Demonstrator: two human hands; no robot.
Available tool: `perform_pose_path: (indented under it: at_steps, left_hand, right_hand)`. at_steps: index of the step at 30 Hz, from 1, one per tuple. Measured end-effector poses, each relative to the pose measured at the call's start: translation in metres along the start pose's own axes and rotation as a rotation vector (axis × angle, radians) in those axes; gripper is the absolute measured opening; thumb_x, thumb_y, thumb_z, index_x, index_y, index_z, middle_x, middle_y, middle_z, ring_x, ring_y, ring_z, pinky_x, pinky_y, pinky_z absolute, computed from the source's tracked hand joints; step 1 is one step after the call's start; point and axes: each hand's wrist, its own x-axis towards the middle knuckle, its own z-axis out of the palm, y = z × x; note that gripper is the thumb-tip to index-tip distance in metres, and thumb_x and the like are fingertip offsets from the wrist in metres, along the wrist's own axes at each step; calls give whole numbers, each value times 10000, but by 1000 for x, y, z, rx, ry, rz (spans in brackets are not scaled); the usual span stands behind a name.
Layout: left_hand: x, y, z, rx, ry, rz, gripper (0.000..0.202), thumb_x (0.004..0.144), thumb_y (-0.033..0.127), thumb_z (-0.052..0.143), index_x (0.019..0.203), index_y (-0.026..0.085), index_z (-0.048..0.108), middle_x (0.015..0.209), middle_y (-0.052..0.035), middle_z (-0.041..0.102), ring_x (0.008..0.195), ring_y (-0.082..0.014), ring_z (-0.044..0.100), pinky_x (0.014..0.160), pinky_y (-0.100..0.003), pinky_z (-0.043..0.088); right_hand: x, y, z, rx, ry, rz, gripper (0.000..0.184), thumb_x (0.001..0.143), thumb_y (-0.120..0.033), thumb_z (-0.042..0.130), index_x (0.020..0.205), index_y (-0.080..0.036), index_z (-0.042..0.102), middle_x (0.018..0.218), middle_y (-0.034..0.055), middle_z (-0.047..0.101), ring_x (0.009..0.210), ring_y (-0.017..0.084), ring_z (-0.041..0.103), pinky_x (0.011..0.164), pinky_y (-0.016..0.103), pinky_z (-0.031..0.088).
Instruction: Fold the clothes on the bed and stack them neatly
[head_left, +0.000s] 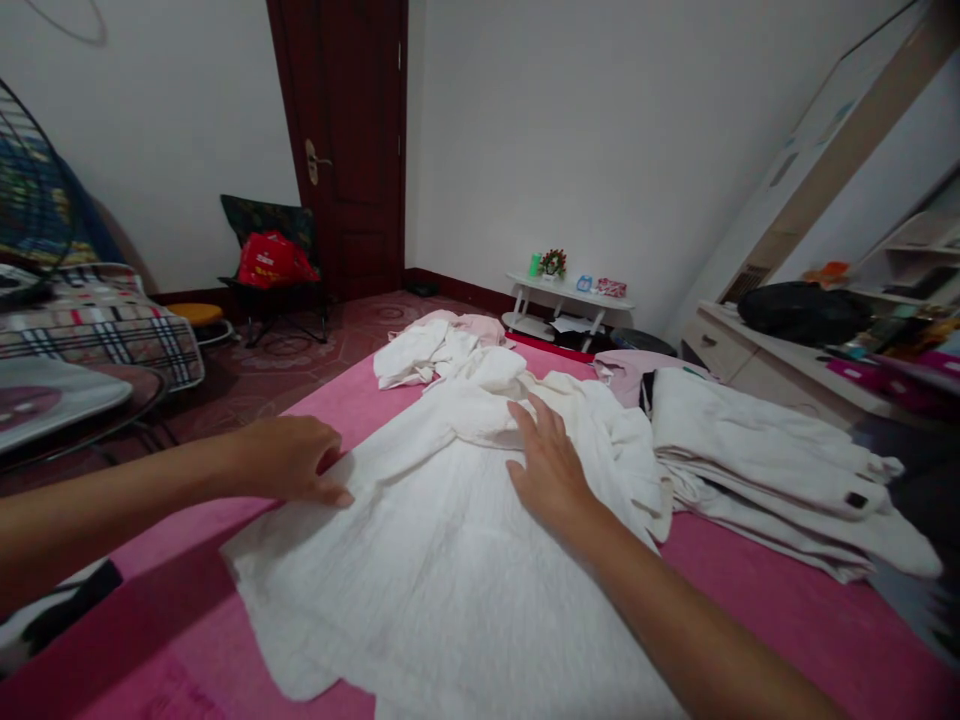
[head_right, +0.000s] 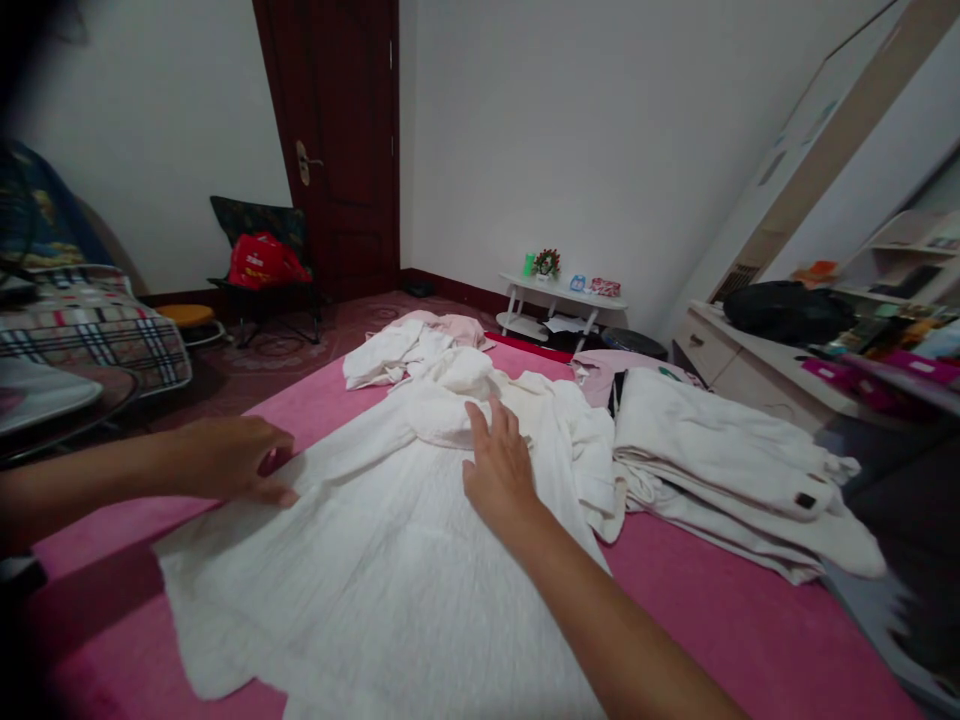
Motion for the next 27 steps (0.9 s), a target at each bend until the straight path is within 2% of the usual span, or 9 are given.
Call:
perform_pose_path:
  at_steps: [3, 6, 11, 15, 18, 20, 22, 25, 27]
  left_hand:
    - [-6, 0, 4, -137, -109, 62, 462, 643, 629, 620, 757, 182, 643, 756, -63, 661, 675, -217, 590, 561, -272, 359]
    - [-10, 12, -7, -347, -208, 94, 332, 683, 499, 629, 748, 174, 646, 704, -29, 644, 639, -189, 575, 529, -244, 354]
    - [-21, 56, -49, -880, -321, 215, 305, 764, 466, 616, 871, 181, 603, 807, -11, 638, 636, -137, 564, 539, -201, 401]
    - [-27, 102, -58, -1074, -321, 338, 282, 758, 411, 661, 822, 174, 521, 714, 23, 560, 568, -86, 499, 503, -164, 387]
    - [-30, 133, -45, -1074, -491, 385, 208, 764, 335, 655, 817, 180, 528, 605, 54, 492, 479, -68, 453, 471, -161, 393]
    - [-29, 148, -35, -1017, -677, 431, 171, 753, 303, 661, 805, 178, 557, 580, 47, 506, 471, -78, 477, 476, -171, 411]
    - [-25, 157, -31, -912, -793, 542, 166, 718, 273, 697, 789, 170, 589, 608, 25, 551, 521, -94, 526, 523, -185, 436]
    - [-8, 159, -34, -837, -759, 663, 122, 734, 248, 677, 791, 156, 621, 653, 10, 581, 569, -100, 552, 572, -198, 453]
    - [8, 156, -39, -861, -574, 634, 122, 798, 267, 600, 804, 149, 628, 655, 6, 583, 560, -98, 549, 560, -199, 450]
  right_hand:
    - [8, 17, 8, 11, -84, 26, 604, 755, -69, 510, 1344, -202, 469, 1286, 115, 501, 1104, 240, 525, 879, 344, 454]
    - [24, 34, 5, 83, -48, 18, 459, 720, -32, 512, 1105, -234, 661, 1028, 47, 610, 941, 187, 586, 805, 273, 451]
    - [52, 56, -34, 116, 258, 20, 353, 722, -66, 538, 965, -237, 728, 945, 28, 628, 856, 178, 586, 712, 257, 434]
    - [53, 69, -51, -20, 289, 39, 347, 742, -93, 529, 967, -258, 735, 984, 24, 639, 860, 170, 585, 685, 246, 408]
    - [42, 79, -45, -159, 95, 59, 379, 712, -65, 524, 947, -268, 741, 1015, 21, 664, 902, 171, 593, 689, 241, 393]
    - [36, 85, -39, -228, -116, 77, 404, 673, -41, 530, 916, -277, 749, 986, 17, 688, 939, 182, 601, 691, 240, 388]
    - [34, 89, -37, -249, -334, 92, 443, 639, -30, 548, 933, -292, 750, 988, 14, 705, 949, 195, 614, 686, 242, 392]
    - [43, 91, -45, -203, -575, 70, 473, 600, -53, 613, 978, -306, 743, 1021, 13, 714, 921, 208, 636, 698, 248, 416]
    - [56, 88, -52, -141, -634, 59, 414, 595, -116, 675, 962, -290, 749, 1000, 17, 720, 907, 212, 642, 726, 252, 436]
